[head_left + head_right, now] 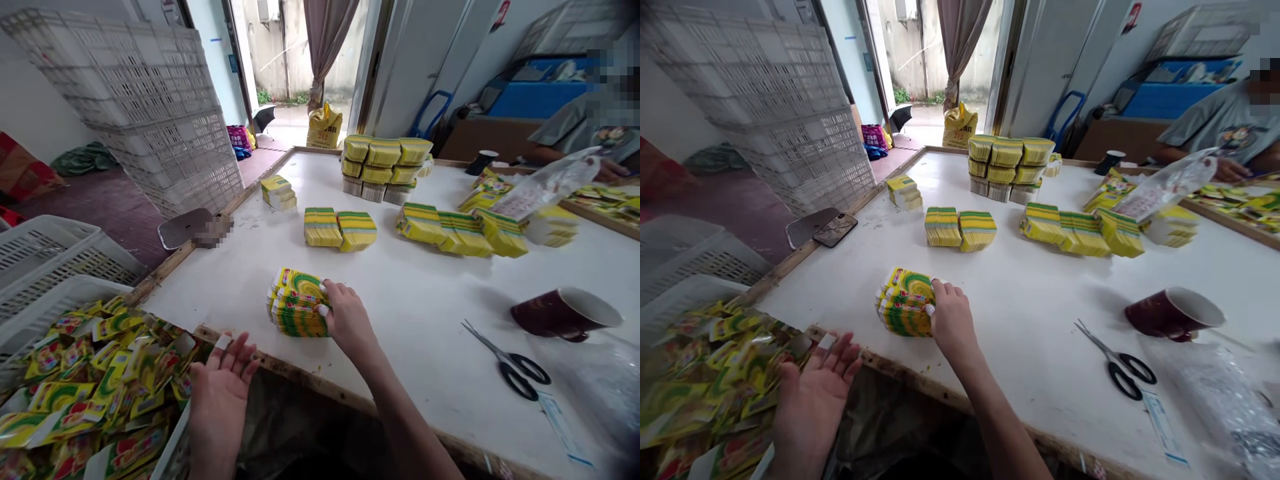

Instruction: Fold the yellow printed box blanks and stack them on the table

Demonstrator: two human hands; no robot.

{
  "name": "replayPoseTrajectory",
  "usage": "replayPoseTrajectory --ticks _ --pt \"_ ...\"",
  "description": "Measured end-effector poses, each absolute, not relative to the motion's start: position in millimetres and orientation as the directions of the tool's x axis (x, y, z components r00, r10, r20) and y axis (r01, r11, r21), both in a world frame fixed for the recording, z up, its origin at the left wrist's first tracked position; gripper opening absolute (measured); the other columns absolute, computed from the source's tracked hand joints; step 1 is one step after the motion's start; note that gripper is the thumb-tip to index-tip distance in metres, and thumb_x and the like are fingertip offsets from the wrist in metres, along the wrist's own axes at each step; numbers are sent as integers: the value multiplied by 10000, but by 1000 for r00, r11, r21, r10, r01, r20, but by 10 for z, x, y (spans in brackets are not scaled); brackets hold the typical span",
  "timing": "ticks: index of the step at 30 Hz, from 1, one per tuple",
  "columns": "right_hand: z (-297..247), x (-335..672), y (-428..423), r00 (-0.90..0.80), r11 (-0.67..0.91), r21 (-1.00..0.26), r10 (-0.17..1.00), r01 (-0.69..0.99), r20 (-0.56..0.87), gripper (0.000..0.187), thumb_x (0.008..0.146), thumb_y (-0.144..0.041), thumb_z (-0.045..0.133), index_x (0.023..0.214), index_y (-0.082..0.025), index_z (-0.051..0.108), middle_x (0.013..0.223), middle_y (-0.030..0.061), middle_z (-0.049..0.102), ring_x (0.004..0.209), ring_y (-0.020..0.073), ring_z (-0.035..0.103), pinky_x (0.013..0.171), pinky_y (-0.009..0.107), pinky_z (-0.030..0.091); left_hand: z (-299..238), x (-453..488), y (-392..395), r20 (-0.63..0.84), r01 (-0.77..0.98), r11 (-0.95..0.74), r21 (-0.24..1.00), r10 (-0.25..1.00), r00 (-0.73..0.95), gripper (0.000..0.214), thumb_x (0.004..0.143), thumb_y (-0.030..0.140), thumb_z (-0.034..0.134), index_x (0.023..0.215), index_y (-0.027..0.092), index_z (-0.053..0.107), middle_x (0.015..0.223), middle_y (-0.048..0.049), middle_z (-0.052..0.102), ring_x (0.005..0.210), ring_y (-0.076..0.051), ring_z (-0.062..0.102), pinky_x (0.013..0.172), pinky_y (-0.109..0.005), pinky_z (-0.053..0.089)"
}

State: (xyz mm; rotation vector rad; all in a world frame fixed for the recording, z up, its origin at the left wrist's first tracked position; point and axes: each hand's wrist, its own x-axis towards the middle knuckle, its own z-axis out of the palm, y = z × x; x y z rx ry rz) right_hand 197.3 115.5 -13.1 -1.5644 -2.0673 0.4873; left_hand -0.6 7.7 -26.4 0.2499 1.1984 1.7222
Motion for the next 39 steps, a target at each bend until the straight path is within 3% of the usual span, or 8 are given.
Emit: replayPoseTrajectory --ticks 5,9,13,17,23,30,33,39 --pt "-153 1975 1163 -241 294 -514 956 806 169 496 767 16 513 1228 -162 560 1085 130 664 978 283 584 890 429 480 -207 30 348 131 -83 -172 982 921 -368 542 762 428 747 1229 197 594 1150 -112 670 984 -240 633 745 -303 549" --pt "-153 1987 1156 -251 305 -480 952 823 174 488 761 15 523 1214 -164 556 1069 115 665 963 275 587 868 406 500 -50 35 951 356 360 -325 874 934 -21 870 605 412 859 1357 196 477 1385 -174 541 1236 -347 547 999 -452 469" --pt "-139 1985 1158 -258 309 -478 951 822 170 466 778 0 519 1214 -163 549 1069 111 659 961 272 586 855 405 508 39 185 1548 183 654 -425 625 895 407 1143 281 456 927 1309 183 509 1421 -216 499 1350 -439 418 1096 -539 342" --pt "-94 2013 1119 -265 290 -506 956 812 124 510 742 33 481 1215 -146 546 1074 116 648 975 281 565 880 432 491 102 347 1711 -143 780 -537 320 787 600 879 343 417 908 1131 186 594 1164 -164 667 1115 -400 609 981 -494 441" --pt "-49 2054 981 -329 334 -500 939 799 101 594 675 68 450 1214 -165 537 1067 110 626 976 276 547 882 428 487 62 369 1453 -89 805 -537 250 815 572 507 628 408 757 1038 148 608 1017 -155 672 944 -353 654 823 -432 502" --pt "-54 2054 1040 -325 314 -578 942 753 88 597 632 61 474 1189 -155 492 1030 99 588 924 252 561 828 407 488 -43 337 1404 -56 807 -519 283 831 554 729 568 420 842 1178 165 538 1146 -154 639 1070 -355 608 940 -475 465" --pt "-42 2091 1095 -294 246 -710 954 660 56 542 645 19 515 1150 -177 486 936 48 574 822 214 573 756 358 493 -10 275 1316 201 724 -587 362 808 554 950 524 558 859 1288 144 474 1386 -236 498 1287 -414 468 1096 -576 320" --pt "114 2164 1041 -166 151 -946 980 288 106 389 767 -143 593 1131 -219 477 848 -8 555 708 157 569 660 292 502 -87 183 827 708 331 -638 695 688 -161 781 766 447 756 1432 254 397 1388 -135 506 1328 -337 446 1120 -491 342"
